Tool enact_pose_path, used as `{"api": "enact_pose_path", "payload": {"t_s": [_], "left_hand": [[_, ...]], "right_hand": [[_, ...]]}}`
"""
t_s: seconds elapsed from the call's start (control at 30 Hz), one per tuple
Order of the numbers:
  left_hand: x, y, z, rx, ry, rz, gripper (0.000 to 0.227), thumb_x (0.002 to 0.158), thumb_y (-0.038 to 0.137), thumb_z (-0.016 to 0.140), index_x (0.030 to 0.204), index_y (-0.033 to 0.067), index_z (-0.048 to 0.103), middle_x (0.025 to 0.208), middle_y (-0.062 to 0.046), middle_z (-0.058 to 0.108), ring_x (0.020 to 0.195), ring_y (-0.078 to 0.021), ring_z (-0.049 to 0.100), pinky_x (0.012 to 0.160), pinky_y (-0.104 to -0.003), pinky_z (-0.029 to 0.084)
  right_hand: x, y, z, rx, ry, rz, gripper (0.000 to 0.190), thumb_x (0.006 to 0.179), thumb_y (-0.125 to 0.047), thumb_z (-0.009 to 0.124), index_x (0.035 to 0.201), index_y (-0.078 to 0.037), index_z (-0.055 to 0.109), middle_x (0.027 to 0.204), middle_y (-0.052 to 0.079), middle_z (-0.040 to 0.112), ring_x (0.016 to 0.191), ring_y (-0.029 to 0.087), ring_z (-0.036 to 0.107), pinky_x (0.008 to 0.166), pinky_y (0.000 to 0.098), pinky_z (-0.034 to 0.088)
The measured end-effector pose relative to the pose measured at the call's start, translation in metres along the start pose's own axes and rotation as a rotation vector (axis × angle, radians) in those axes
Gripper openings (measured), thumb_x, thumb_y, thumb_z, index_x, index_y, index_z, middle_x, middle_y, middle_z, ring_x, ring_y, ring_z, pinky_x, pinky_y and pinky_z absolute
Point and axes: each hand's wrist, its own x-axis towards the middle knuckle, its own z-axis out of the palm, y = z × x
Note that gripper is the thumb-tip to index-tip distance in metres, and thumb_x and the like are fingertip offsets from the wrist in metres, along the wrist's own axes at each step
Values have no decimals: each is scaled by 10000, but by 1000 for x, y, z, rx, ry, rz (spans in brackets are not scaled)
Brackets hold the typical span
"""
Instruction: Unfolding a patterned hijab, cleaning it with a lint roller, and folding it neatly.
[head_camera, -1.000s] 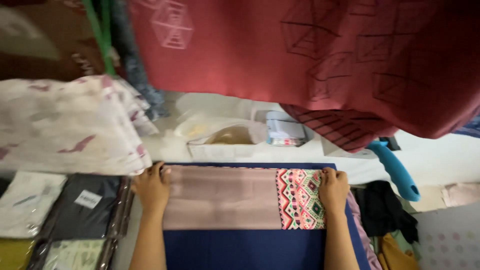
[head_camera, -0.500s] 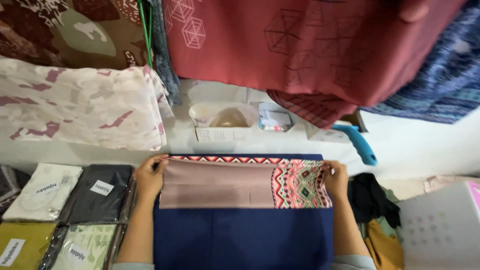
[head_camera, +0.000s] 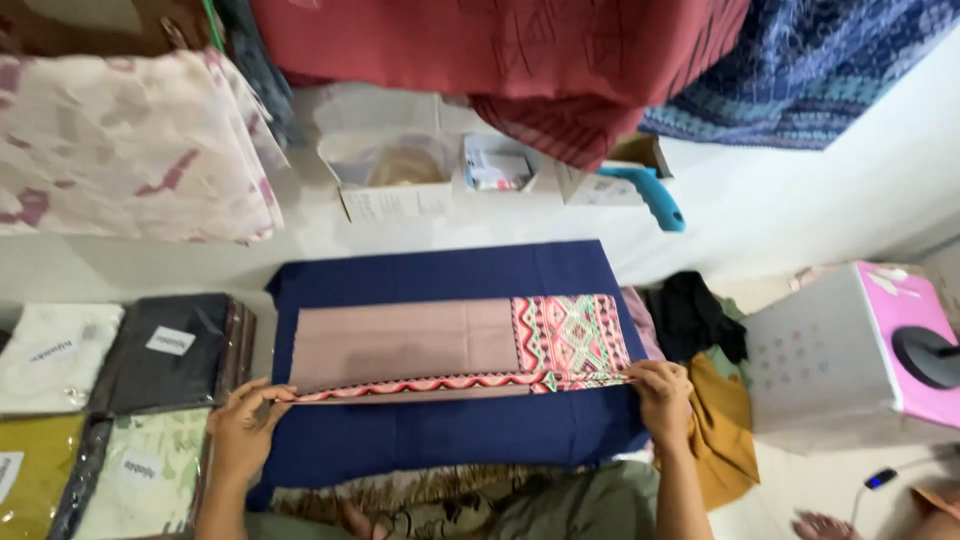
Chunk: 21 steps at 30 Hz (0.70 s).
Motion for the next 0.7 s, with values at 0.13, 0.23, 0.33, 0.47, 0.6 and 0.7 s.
{"api": "enact_pose_path", "payload": {"t_s": [0.13,0.23,0.33,0.47,0.6,0.7], "left_hand": [[-16,-19,3,83,-188,-143,197,978,330,630,939,212,782,1176,93,805,1391,-193,526,1158,-411,414],[-10,-26,-5,168,-348,-203,285,994,402,564,955,266,812,1290,130,764,1447,-192,467,1178,-441,387],[6,-6,-17,366,-346,-147,252,880,278,612,1022,378,796,1364,186,708,1429,-162,503,1172,-505,338],[42,81,7,229,76,293,283,834,67,682,1032,226,808,1067,15,799,1074,-191,746,986,-363,511],[49,110,116,237,-68,308,360,1002,391,557,1238,188,737,1306,-41,710,1269,-256,609,1130,-454,395],[35,113,161,486,-135,384,517,948,435,594,1420,225,610,1503,-75,577,1421,-401,473,1108,-599,373]], "right_hand": [[-15,3,1,-79,-9,-129,207,960,-230,688,982,-399,806,1130,-153,704,1062,195,550,964,432,324],[-10,0,-6,-140,-125,-64,378,861,-104,623,969,-413,811,1260,-149,652,1170,251,511,964,493,301],[12,-22,-7,-101,-92,-115,377,867,-310,460,1028,-349,799,1301,-32,647,1197,301,543,989,521,342],[23,-87,56,261,-122,-12,841,635,131,462,1363,-238,667,1461,103,549,1374,304,464,1144,534,300],[42,-250,111,681,-242,-124,250,865,8,538,972,-80,746,931,57,764,829,184,707,815,347,578],[17,-247,167,-181,-427,-486,562,1031,-332,474,1560,-167,385,1634,180,347,1491,388,338,1125,709,258]]}}
